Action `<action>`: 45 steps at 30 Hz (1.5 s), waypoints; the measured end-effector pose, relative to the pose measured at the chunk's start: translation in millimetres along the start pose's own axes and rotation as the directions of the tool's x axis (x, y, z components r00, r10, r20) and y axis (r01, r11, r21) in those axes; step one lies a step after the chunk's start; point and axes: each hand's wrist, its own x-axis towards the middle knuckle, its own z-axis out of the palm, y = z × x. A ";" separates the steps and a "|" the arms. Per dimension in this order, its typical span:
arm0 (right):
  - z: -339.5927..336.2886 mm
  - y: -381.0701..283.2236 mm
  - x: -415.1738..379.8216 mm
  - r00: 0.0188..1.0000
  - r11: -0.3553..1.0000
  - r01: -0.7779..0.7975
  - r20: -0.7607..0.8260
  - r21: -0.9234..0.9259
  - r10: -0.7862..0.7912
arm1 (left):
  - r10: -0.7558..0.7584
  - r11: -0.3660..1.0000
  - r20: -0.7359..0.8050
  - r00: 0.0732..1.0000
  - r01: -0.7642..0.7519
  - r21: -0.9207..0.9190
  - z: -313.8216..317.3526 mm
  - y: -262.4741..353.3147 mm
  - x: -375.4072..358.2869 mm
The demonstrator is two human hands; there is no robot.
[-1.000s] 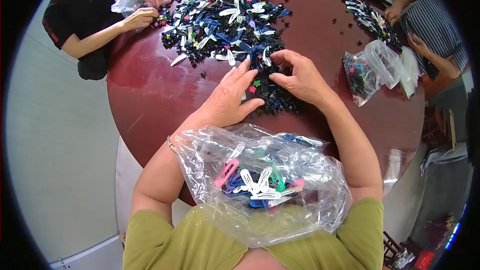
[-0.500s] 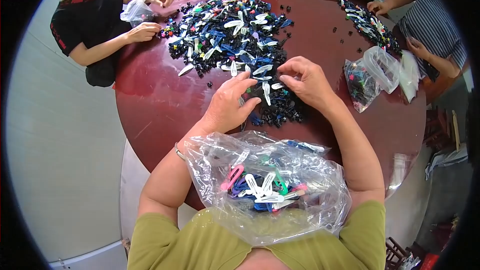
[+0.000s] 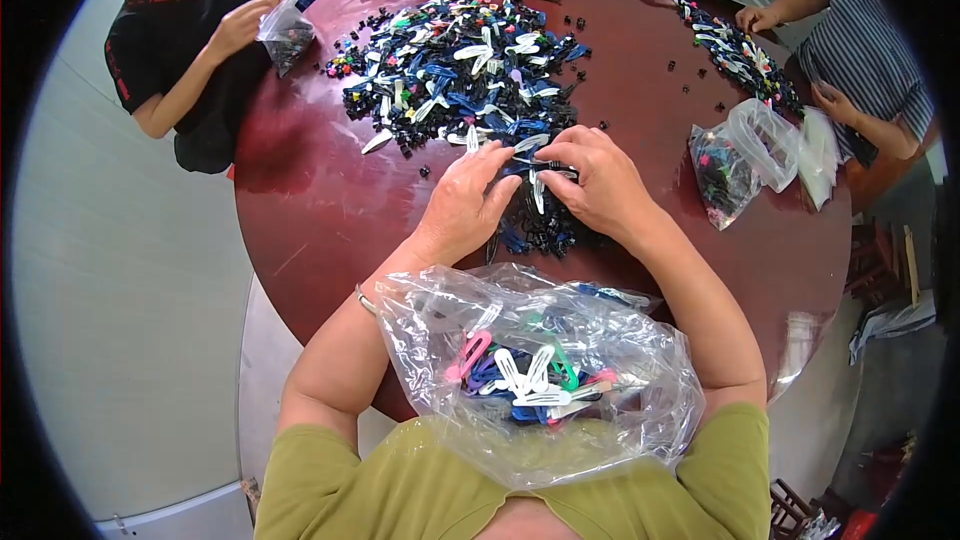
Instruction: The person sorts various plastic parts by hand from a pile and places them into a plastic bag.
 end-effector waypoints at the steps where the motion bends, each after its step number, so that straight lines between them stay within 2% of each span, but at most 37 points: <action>1: 1.3 0.7 -0.5 0.999 0.999 -0.025 0.020 -0.025 0.026 | -0.001 1.000 0.006 1.000 0.001 0.008 0.1 -0.1 -0.2; 5: 6.3 4.9 0.1 0.997 0.997 -0.075 0.030 -0.024 0.075 | 0.034 0.999 0.023 0.999 -0.035 0.011 -2.2 2.6 0.5; 8: 11.1 10.5 1.2 0.999 0.994 -0.047 0.008 0.103 0.046 | 0.041 0.999 0.029 0.999 -0.041 -0.002 -1.6 3.9 0.8; 15: 14.5 12.2 3.0 0.996 0.985 -0.090 0.016 0.144 0.089 | 0.069 0.998 0.054 0.996 -0.068 -0.014 -1.1 2.5 -0.3; 19: 12.0 10.1 3.2 0.999 0.994 -0.036 -0.033 0.103 0.039 | 0.089 0.996 0.056 0.994 -0.088 -0.022 -0.3 -0.5 -3.2; 22: 7.0 7.5 3.1 0.999 0.986 -0.018 -0.043 0.166 0.026 | 0.121 0.993 0.088 0.989 -0.120 -0.013 -2.0 -1.9 -4.2; 23: 6.3 9.3 3.4 0.996 0.989 0.039 -0.087 0.143 -0.027 | 0.108 0.994 0.106 0.988 -0.107 -0.019 -2.6 -1.0 -5.1; 26: -6.6 -1.4 4.2 0.976 0.929 -0.216 0.033 0.301 0.216 | 0.110 0.994 0.114 0.987 -0.108 -0.025 -3.7 1.6 -6.2; 30: -41.7 -29.9 3.7 0.940 0.666 -0.321 0.138 0.673 0.313 | 0.101 0.994 0.116 0.988 -0.097 -0.041 -3.9 1.1 -6.4; 31: -62.4 -46.1 2.5 0.939 0.712 -0.341 0.195 0.613 0.282 | 0.096 0.995 0.106 0.990 -0.093 -0.033 -3.8 2.2 -6.4; 33: -92.5 -75.6 -4.2 0.963 0.745 -0.241 0.251 0.622 0.102 | 0.090 0.996 0.126 0.988 -0.087 -0.032 -3.4 0.5 -7.1; 36: -112.4 -100.8 -11.3 0.929 0.778 -0.052 0.316 0.626 -0.192 | 0.097 0.995 0.122 0.988 -0.094 -0.031 -0.8 -2.1 -6.7; 38: -110.1 -105.4 -13.4 0.882 0.807 -0.031 0.397 0.589 -0.255 | 0.091 0.996 0.127 0.988 -0.089 -0.022 -2.4 -1.1 -7.3; 40: -103.5 -99.3 -9.9 0.907 0.829 -0.087 0.389 0.552 -0.164 | 0.100 0.995 0.122 0.988 -0.098 -0.018 -3.2 -1.5 -6.8; 42: -74.8 -73.9 -5.5 0.983 0.904 -0.064 0.185 0.423 -0.017 | 0.108 0.994 0.117 0.987 -0.108 -0.014 -4.4 -0.4 -6.8; 43: -62.7 -57.5 -3.3 0.985 0.968 -0.065 0.174 0.244 0.023 | 0.097 0.995 0.124 0.987 -0.095 -0.026 -5.9 1.4 -6.2; 45: -37.7 -35.8 -4.9 0.986 0.997 -0.052 0.164 0.058 0.042 | 0.111 0.994 0.115 0.987 -0.110 -0.017 -6.0 1.1 -6.4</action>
